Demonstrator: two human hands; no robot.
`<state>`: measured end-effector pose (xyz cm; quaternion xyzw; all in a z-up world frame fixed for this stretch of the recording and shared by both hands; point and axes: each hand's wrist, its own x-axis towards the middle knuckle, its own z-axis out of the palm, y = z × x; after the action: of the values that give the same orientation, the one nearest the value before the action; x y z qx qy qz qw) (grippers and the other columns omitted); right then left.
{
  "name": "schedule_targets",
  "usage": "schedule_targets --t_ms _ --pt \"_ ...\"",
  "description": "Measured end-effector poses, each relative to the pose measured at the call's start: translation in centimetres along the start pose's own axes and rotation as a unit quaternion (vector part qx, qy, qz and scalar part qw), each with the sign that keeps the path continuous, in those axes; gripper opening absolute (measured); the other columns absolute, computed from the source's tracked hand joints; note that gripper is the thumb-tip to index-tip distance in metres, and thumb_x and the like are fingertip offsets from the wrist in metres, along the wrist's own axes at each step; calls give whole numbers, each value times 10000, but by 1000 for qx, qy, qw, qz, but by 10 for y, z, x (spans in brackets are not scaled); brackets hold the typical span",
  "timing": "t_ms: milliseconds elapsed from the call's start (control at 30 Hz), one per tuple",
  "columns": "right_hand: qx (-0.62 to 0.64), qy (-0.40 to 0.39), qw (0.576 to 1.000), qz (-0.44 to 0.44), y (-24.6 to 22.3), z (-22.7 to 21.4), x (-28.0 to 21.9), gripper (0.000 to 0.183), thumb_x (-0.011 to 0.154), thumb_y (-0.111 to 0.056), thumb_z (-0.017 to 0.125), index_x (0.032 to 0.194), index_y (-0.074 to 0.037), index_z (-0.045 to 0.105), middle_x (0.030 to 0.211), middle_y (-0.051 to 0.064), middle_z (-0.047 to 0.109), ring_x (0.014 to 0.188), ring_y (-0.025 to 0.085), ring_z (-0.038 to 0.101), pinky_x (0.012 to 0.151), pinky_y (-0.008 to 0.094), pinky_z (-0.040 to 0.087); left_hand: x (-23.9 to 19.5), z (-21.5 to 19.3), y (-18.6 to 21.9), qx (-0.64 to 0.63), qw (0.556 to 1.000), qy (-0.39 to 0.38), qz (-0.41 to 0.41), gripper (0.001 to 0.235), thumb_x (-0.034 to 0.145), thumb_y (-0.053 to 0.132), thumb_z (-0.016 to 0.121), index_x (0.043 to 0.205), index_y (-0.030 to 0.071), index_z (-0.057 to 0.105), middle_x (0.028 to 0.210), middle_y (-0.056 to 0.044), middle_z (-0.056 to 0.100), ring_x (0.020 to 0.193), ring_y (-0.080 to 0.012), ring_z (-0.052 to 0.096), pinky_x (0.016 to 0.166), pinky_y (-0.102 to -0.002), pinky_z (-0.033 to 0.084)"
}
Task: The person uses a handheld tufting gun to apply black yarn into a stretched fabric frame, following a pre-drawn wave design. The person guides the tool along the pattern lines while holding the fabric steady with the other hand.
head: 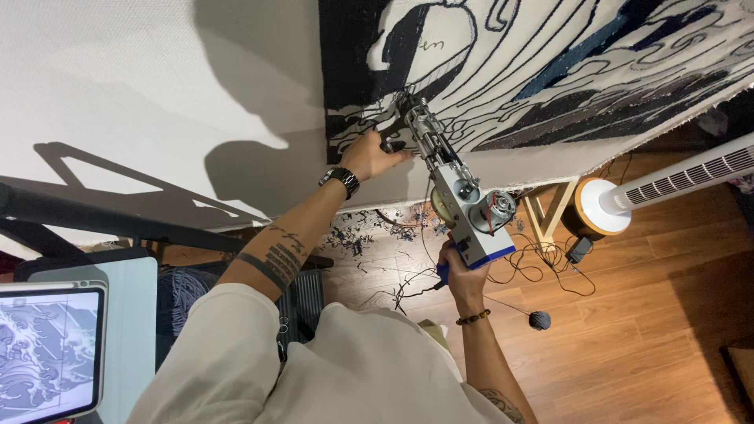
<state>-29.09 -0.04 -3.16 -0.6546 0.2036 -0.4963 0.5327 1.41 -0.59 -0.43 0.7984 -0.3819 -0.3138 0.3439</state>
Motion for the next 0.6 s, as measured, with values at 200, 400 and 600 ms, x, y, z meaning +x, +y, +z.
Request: schedule_targets --t_ms 200,400,600 --pt "-2 0 1000 -8 -7 6 7 268 690 200 641 580 -36 576 489 128 524 423 202 494 551 346 479 -1 -4 3 2 1000 -4 5 322 830 454 717 646 191 695 586 -4 650 485 -155 583 460 -311 420" --pt "-16 -2 1000 -14 27 -3 8 274 682 193 650 560 -40 576 484 125 532 413 195 505 528 345 474 2 -16 9 16 999 14 24 288 835 353 713 616 168 683 563 -4 642 464 -150 571 449 -312 423" --pt "-87 40 995 12 6 19 15 177 658 118 661 658 -59 666 560 81 627 492 133 594 622 317 523 22 -19 -6 5 997 36 65 394 862 432 717 577 173 629 507 13 604 409 -111 511 411 -284 410"
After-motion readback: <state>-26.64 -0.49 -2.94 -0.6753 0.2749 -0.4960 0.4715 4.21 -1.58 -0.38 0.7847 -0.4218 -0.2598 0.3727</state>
